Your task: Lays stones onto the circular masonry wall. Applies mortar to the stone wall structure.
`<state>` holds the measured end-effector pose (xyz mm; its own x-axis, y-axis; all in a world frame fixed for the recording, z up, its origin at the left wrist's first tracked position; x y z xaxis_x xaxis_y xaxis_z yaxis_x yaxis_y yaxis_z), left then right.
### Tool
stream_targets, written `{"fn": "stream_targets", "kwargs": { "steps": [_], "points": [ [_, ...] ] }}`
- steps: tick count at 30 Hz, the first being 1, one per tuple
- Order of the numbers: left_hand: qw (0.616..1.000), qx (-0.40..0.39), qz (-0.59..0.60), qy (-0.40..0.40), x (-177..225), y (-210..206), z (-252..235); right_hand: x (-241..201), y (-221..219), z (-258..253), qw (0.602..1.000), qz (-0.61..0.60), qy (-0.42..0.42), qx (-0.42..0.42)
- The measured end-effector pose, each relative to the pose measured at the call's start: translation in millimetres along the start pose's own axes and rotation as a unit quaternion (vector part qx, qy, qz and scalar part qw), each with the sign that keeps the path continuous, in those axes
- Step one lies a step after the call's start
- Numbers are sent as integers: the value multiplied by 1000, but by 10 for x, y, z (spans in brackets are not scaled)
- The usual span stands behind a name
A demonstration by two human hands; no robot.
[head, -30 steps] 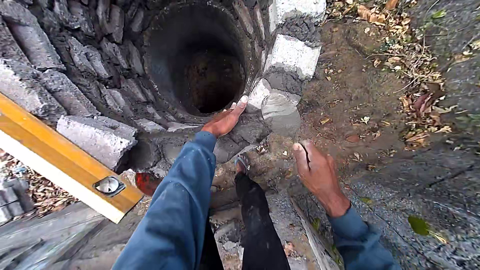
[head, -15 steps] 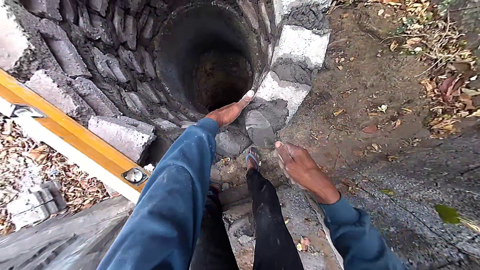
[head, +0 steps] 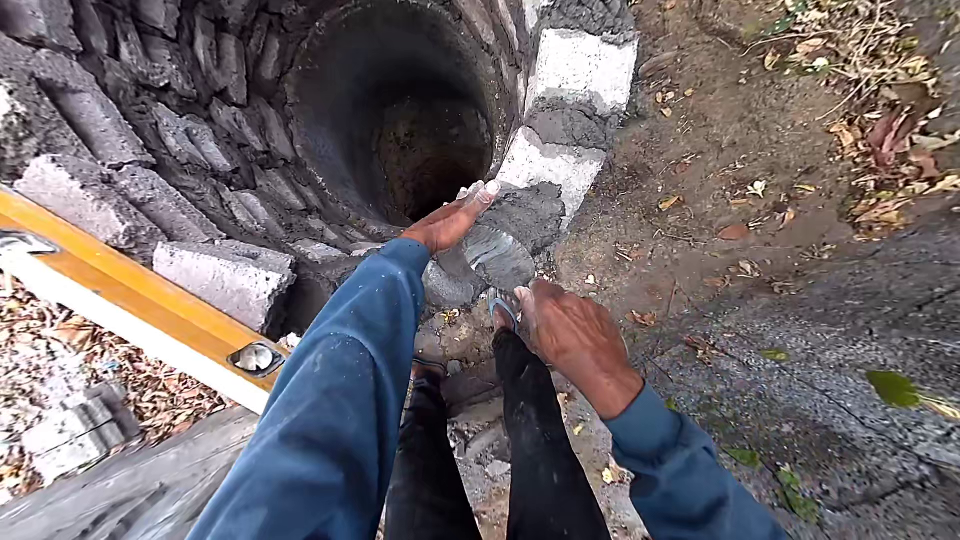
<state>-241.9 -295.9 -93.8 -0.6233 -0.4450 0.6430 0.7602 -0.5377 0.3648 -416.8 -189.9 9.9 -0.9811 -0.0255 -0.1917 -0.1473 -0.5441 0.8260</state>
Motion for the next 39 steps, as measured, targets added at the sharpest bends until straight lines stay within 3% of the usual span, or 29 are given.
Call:
{"fn": "stream_targets", "kwargs": {
  "steps": [5,12,14,17,21,24,26,27,28,30,31,32,34,37,39],
  "points": [
    [1000,4,1,7,-3,-23,-14,344,83,-71,995,17,-14,95],
    [998,23,0,-54,154,-119,-187,764,-132,91,974,-64,-135,170],
    [998,21,6,-55,225,-121,-204,716,-226,130,965,-132,-154,169],
    [998,49,17,-41,173,-115,-194,448,-335,217,957,-221,-155,103],
    [1000,14,-12,-22,205,-86,-166,67,-342,329,986,-118,-101,52],
    [999,5,-35,-24,228,-134,-219,209,-302,406,985,-73,-110,115],
    [998,14,-55,-23,245,-151,-262,492,-394,369,949,-198,-186,158],
    [997,17,-66,-19,248,-161,-278,617,-533,328,904,-313,-247,155],
    [997,26,-72,-10,245,-186,-293,675,-691,282,826,-447,-307,156],
    [995,67,-69,14,302,-222,-330,599,-979,160,624,-669,-379,143],
    [992,102,-67,29,344,-248,-323,492,-1123,131,553,-727,-384,132],
    [986,147,-64,45,394,-274,-277,343,-1254,142,511,-761,-381,121],
    [967,244,-59,53,519,-295,-90,-21,-1436,284,482,-786,-373,103],
    [940,340,-6,-36,669,-468,587,-319,-1546,779,566,-718,-385,125],
    [932,331,65,-137,643,-620,1217,-578,-1236,1008,621,-658,-413,105]
  ]
}}
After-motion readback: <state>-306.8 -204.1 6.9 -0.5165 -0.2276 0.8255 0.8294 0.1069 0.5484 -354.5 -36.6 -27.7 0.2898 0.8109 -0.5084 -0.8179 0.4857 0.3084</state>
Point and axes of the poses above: each hand's wrist, its own z-axis away from the middle knuckle, its own y-axis out of the back of the hand, x = y × z, the point moved 4 cm from there along -z, towards the middle knuckle, and after that the axes turned 14 degrees about x, right-handed, at the moved point
